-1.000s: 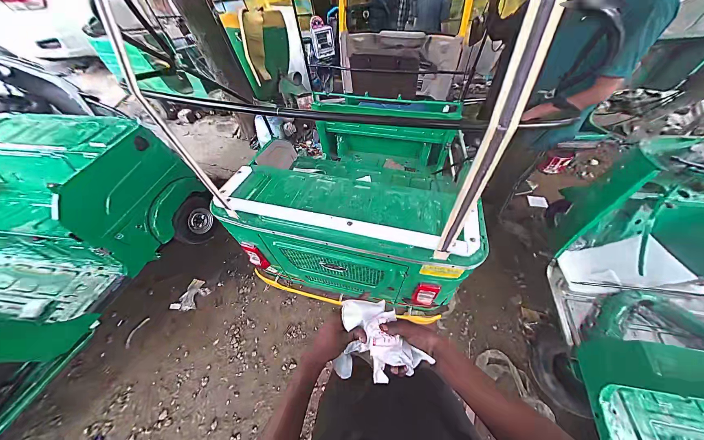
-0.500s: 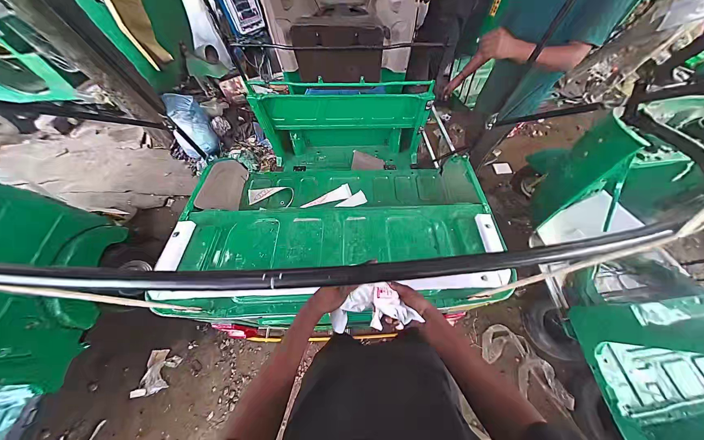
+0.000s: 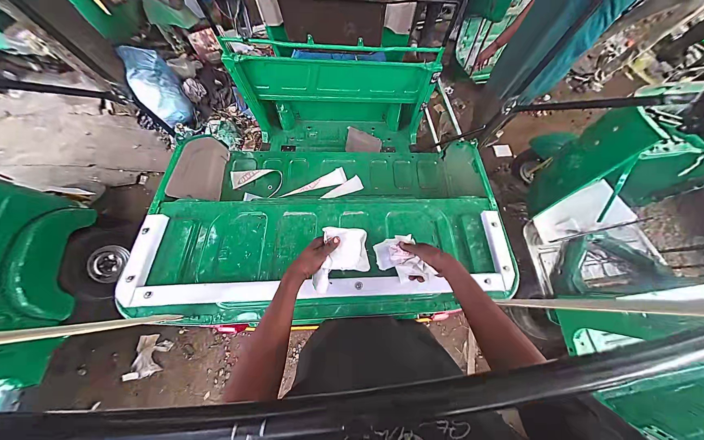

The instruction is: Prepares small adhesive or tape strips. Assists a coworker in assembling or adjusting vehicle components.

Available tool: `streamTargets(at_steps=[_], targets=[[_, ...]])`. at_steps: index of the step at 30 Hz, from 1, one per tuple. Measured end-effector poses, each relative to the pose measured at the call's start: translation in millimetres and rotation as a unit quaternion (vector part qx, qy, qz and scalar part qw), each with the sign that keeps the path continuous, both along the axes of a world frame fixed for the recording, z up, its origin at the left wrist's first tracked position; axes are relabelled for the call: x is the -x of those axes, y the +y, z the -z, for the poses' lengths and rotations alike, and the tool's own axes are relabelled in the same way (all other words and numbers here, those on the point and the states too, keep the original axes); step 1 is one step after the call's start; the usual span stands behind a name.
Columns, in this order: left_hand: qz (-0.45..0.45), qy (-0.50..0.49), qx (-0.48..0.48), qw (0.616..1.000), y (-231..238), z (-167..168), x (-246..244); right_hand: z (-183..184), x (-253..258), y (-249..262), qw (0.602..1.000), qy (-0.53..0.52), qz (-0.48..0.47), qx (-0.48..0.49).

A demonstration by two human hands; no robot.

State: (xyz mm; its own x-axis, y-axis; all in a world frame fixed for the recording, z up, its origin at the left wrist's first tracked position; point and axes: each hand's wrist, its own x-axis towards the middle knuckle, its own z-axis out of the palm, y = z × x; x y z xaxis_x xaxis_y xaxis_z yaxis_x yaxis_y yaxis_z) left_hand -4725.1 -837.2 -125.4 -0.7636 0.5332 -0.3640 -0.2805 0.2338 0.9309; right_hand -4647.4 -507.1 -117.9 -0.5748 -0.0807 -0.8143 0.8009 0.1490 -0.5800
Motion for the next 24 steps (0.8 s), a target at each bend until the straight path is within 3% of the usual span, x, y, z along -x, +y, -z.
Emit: streamTargets(at_steps=[5, 10, 14, 16, 17, 19, 22, 24], targets=[[-0.033, -0.013, 0.043, 0.998, 0, 9, -9, -3, 13, 3, 0.969, 0.152, -0.15, -0.123], [-0.102, -0.046, -0.048, 0.993, 3, 10, -11, -5, 15, 10, 0.911, 0.166, -0.281, -0.252], [-0.13, -0.143, -0.113, 0.975, 4, 10, -14, -41, 5, 1, 0.873, 0.144, -0.283, -0.371], [-0.136, -0.174, -0.174, 0.96, 8, 8, -16, -69, -5, -17, 0.854, 0.216, -0.22, -0.418], [-0.145, -0.178, -0.195, 0.954, 10, 7, -18, -76, -13, -30, 0.853, 0.276, -0.187, -0.403], [-0.182, -0.174, -0.211, 0.944, 18, 7, -24, -73, -26, -65, 0.891, 0.361, -0.136, -0.241], [-0.24, -0.122, -0.198, 0.942, 31, 3, -34, -51, -33, -121, 0.958, 0.279, -0.049, 0.031], [-0.249, -0.039, -0.167, 0.953, 36, 2, -44, -38, -34, -145, 0.97, 0.223, 0.027, 0.095]])
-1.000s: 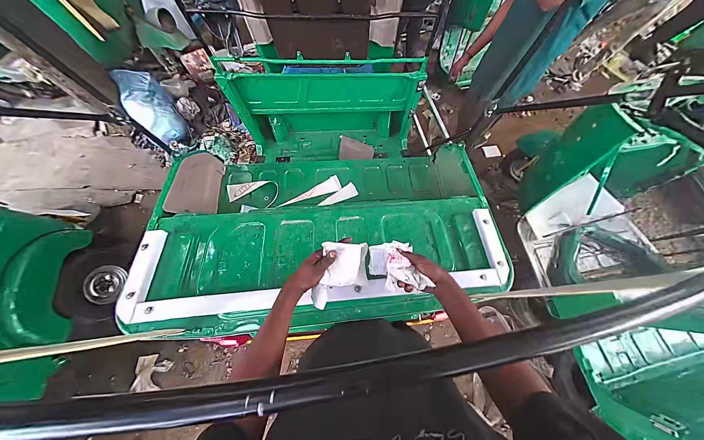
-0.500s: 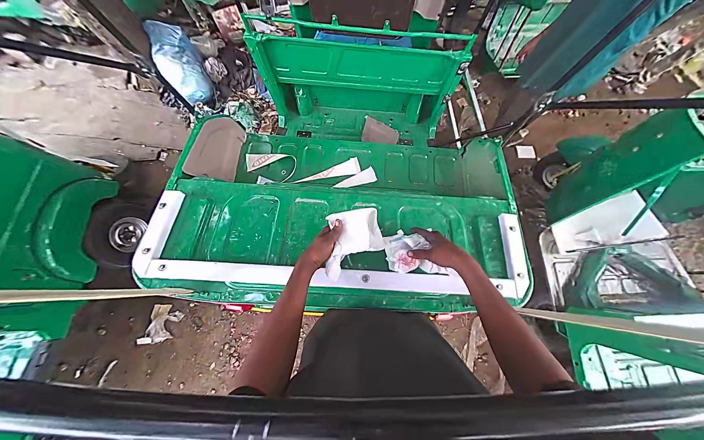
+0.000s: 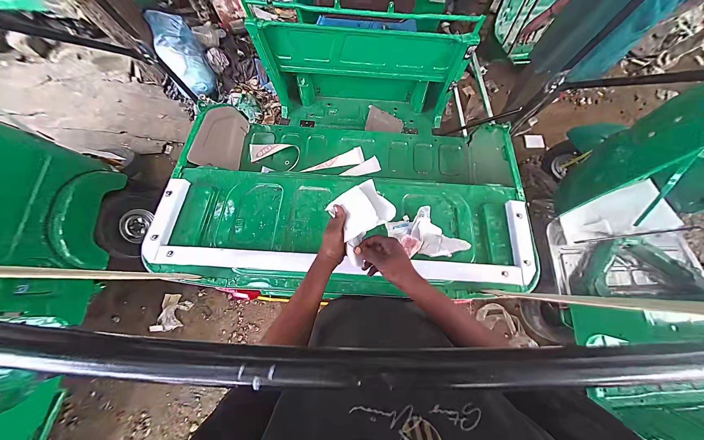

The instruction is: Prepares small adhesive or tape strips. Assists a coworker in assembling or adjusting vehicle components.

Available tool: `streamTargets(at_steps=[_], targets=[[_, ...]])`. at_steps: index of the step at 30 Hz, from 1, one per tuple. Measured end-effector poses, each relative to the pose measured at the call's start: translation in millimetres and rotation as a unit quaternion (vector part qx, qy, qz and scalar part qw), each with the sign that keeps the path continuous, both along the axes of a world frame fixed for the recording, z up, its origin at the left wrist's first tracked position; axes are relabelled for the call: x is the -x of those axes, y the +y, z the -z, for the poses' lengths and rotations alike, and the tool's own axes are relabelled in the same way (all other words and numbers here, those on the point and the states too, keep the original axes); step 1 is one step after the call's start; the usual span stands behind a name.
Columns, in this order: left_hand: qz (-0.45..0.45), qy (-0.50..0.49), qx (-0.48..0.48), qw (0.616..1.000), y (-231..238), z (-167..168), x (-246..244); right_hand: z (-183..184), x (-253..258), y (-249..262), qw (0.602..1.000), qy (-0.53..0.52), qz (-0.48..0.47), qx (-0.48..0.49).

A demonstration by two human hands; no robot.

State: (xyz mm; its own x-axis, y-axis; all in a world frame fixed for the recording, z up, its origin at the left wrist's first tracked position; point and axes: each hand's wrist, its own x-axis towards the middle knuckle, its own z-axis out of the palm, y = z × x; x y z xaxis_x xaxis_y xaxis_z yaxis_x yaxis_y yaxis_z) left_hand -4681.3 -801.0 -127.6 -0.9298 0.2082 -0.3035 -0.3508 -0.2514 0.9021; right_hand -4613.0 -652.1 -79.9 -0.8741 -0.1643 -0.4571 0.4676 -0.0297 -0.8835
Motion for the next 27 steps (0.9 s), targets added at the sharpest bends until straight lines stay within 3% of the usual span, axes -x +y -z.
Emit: streamTargets(at_steps=[3, 6, 10, 13, 15, 18, 20, 22, 24, 27], targets=[[-0.028, 0.067, 0.024, 0.997, 4, -1, -10, 6, -5, -14, 0.991, -0.092, 0.061, 0.082], [-0.033, 0.096, -0.013, 0.995, 2, -1, -15, 24, -9, -5, 0.961, -0.175, 0.039, 0.209], [0.01, 0.133, -0.043, 0.99, 5, 0, -21, 42, -15, 1, 0.953, -0.152, 0.006, 0.261], [-0.011, 0.144, -0.023, 0.989, 9, 2, -17, 38, -13, -1, 0.984, -0.049, 0.067, 0.155], [-0.046, 0.144, 0.065, 0.986, 11, 5, -13, 38, -15, -3, 0.991, 0.075, 0.094, 0.051], [-0.054, 0.133, 0.269, 0.952, 9, 8, -8, 31, -22, -3, 0.954, 0.266, 0.06, -0.125], [-0.055, 0.129, 0.28, 0.95, 10, 10, -9, 29, -26, -3, 0.924, 0.34, 0.037, -0.171], [-0.08, 0.129, 0.188, 0.97, 15, 14, -11, 34, -26, 0, 0.928, 0.346, 0.05, -0.129], [-0.081, 0.123, 0.109, 0.983, 17, 15, -12, 40, -25, 3, 0.955, 0.287, 0.074, -0.014], [-0.045, 0.122, 0.151, 0.98, 17, 8, -10, 42, -22, 3, 0.978, 0.136, 0.129, 0.096]])
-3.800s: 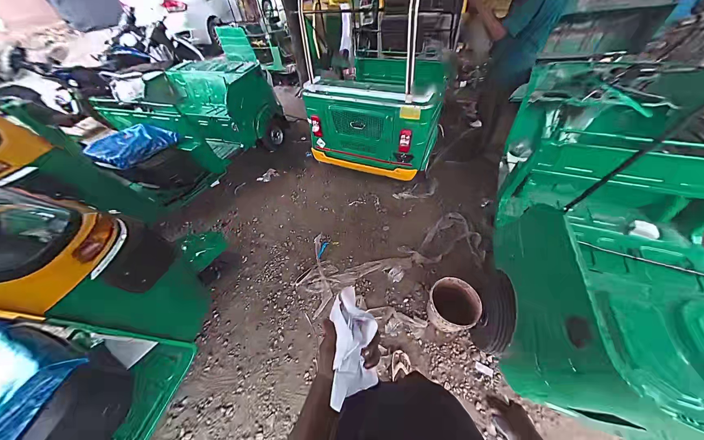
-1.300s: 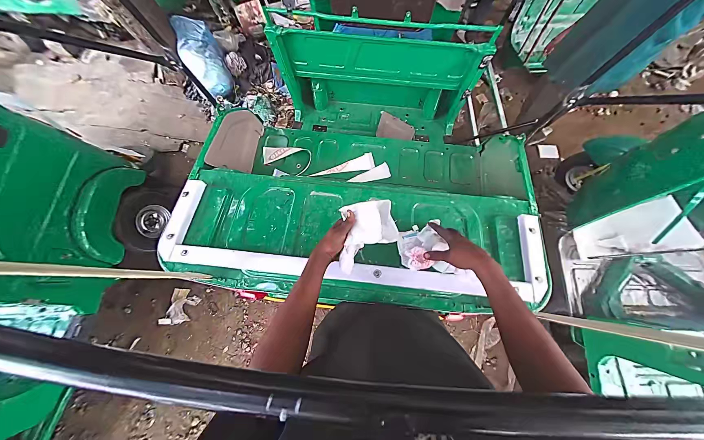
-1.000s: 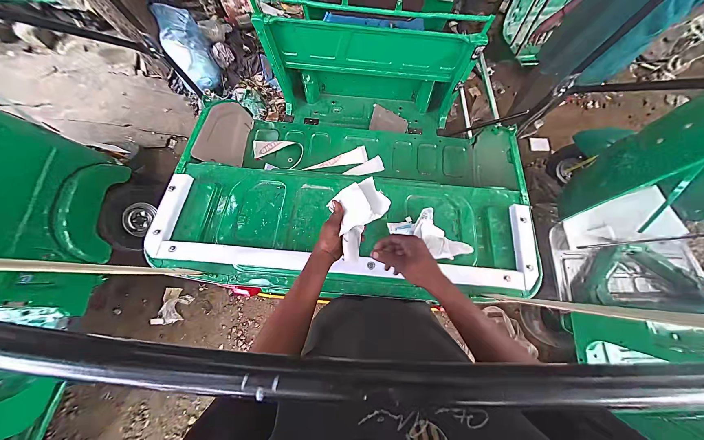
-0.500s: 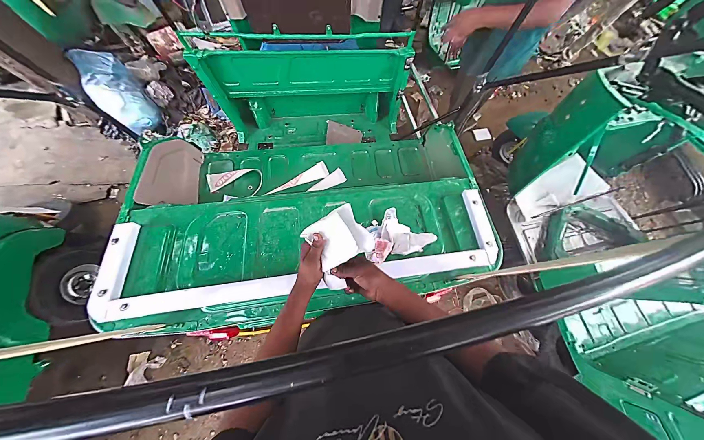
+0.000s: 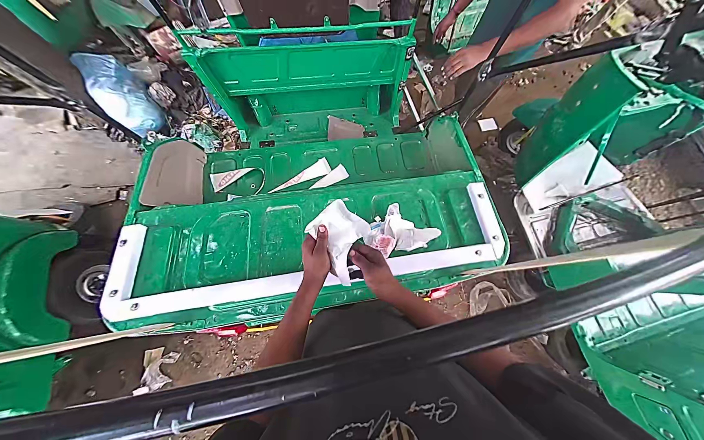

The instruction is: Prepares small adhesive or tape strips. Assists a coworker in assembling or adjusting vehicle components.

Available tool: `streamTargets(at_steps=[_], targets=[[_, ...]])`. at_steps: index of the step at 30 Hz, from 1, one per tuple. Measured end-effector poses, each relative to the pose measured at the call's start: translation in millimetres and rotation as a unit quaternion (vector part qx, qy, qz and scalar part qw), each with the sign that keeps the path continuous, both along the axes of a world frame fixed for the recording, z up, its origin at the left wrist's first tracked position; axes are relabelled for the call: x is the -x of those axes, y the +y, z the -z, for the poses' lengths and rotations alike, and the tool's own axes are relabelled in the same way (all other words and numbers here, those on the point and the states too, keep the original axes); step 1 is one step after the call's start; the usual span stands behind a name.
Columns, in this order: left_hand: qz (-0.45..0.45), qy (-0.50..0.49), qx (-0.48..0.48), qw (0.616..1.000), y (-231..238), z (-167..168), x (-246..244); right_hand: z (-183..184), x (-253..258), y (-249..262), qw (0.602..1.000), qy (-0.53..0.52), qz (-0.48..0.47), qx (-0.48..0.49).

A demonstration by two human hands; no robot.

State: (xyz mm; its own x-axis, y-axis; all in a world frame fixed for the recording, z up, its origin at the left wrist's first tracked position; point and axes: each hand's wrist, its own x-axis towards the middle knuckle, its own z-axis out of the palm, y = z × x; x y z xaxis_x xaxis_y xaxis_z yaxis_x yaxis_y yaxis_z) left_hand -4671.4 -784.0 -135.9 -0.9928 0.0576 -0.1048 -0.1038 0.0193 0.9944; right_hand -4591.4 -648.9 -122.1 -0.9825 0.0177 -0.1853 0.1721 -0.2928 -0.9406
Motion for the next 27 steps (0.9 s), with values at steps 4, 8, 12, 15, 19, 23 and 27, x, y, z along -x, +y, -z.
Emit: streamTargets(at_steps=[4, 8, 12, 15, 19, 23, 27], targets=[[0.02, -0.024, 0.083, 0.996, 3, -14, 4, 13, 7, 5, 0.999, -0.038, 0.013, 0.007], [0.024, -0.029, 0.123, 0.992, 10, -20, 3, 22, 18, 7, 0.998, -0.057, 0.033, -0.02], [0.016, -0.028, 0.16, 0.987, 17, -22, -3, 26, 18, 5, 0.996, -0.05, 0.033, -0.066], [0.003, -0.025, 0.191, 0.981, 16, -30, -2, 24, 16, 7, 0.998, -0.06, 0.003, -0.023], [0.005, -0.035, 0.216, 0.976, 11, -40, 2, 15, 24, 13, 0.994, -0.097, 0.013, 0.039], [-0.055, -0.092, -0.008, 0.994, 8, -37, 2, -1, 27, 19, 0.97, -0.183, 0.099, 0.127], [-0.035, -0.134, -0.013, 0.99, 0, -45, -1, -1, 25, 17, 0.968, -0.174, 0.118, 0.14]])
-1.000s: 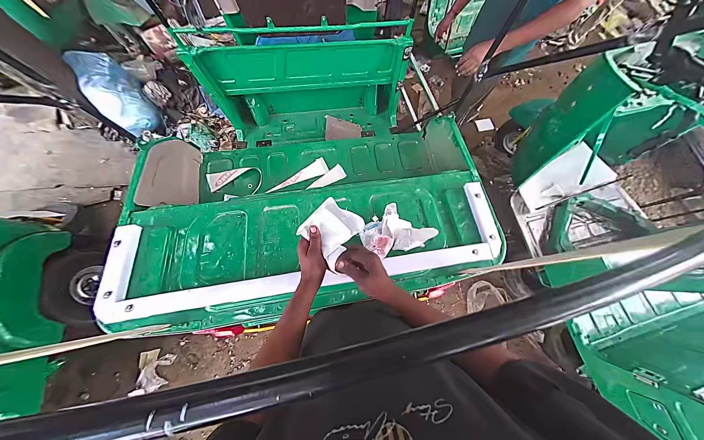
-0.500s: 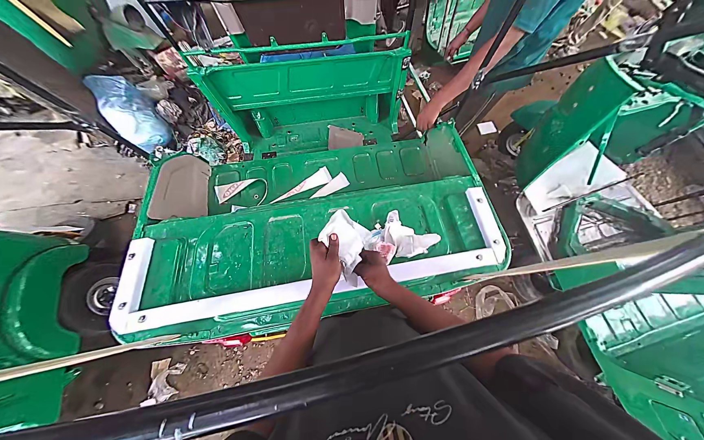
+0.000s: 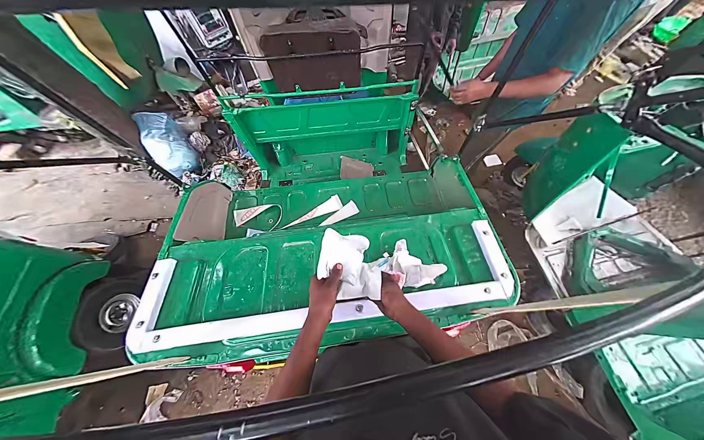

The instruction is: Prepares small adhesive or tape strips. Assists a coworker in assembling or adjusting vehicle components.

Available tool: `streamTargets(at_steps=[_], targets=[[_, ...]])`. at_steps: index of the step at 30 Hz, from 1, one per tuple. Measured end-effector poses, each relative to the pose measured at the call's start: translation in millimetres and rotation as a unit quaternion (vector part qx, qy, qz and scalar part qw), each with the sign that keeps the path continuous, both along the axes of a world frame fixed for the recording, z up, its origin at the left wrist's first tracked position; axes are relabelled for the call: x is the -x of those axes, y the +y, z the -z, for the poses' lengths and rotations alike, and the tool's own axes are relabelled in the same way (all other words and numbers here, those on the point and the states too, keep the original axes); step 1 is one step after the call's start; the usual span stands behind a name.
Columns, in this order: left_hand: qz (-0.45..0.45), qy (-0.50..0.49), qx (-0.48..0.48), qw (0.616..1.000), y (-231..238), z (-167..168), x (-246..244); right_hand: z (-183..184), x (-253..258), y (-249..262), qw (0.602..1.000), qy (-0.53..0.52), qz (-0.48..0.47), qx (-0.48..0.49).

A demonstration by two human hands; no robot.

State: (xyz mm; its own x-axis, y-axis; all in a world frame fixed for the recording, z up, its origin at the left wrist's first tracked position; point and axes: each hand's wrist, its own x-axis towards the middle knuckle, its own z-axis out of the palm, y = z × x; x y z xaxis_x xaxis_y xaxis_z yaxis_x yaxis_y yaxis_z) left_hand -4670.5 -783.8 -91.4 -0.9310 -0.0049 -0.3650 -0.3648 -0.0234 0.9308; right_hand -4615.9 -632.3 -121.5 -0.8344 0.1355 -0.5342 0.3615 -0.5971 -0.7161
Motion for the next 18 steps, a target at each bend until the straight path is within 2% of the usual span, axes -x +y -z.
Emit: streamTargets(at_steps=[5, 8, 12, 16, 18], targets=[[0.048, 0.023, 0.124, 0.991, -3, 3, 0, -1, 3, -1, 1.0, -0.01, -0.021, 0.01], [0.033, 0.036, 0.093, 0.994, -1, 2, -4, -3, 2, -2, 0.999, -0.026, -0.027, 0.014], [-0.037, 0.033, 0.006, 0.999, 2, 2, -8, -3, 2, -9, 1.0, -0.006, -0.007, -0.009], [-0.07, 0.051, 0.032, 0.996, -9, 12, -9, 7, -2, -15, 0.996, 0.058, -0.028, -0.056], [-0.094, 0.058, 0.024, 0.994, -18, 15, -6, 12, 0, -14, 0.996, 0.042, -0.043, -0.065]])
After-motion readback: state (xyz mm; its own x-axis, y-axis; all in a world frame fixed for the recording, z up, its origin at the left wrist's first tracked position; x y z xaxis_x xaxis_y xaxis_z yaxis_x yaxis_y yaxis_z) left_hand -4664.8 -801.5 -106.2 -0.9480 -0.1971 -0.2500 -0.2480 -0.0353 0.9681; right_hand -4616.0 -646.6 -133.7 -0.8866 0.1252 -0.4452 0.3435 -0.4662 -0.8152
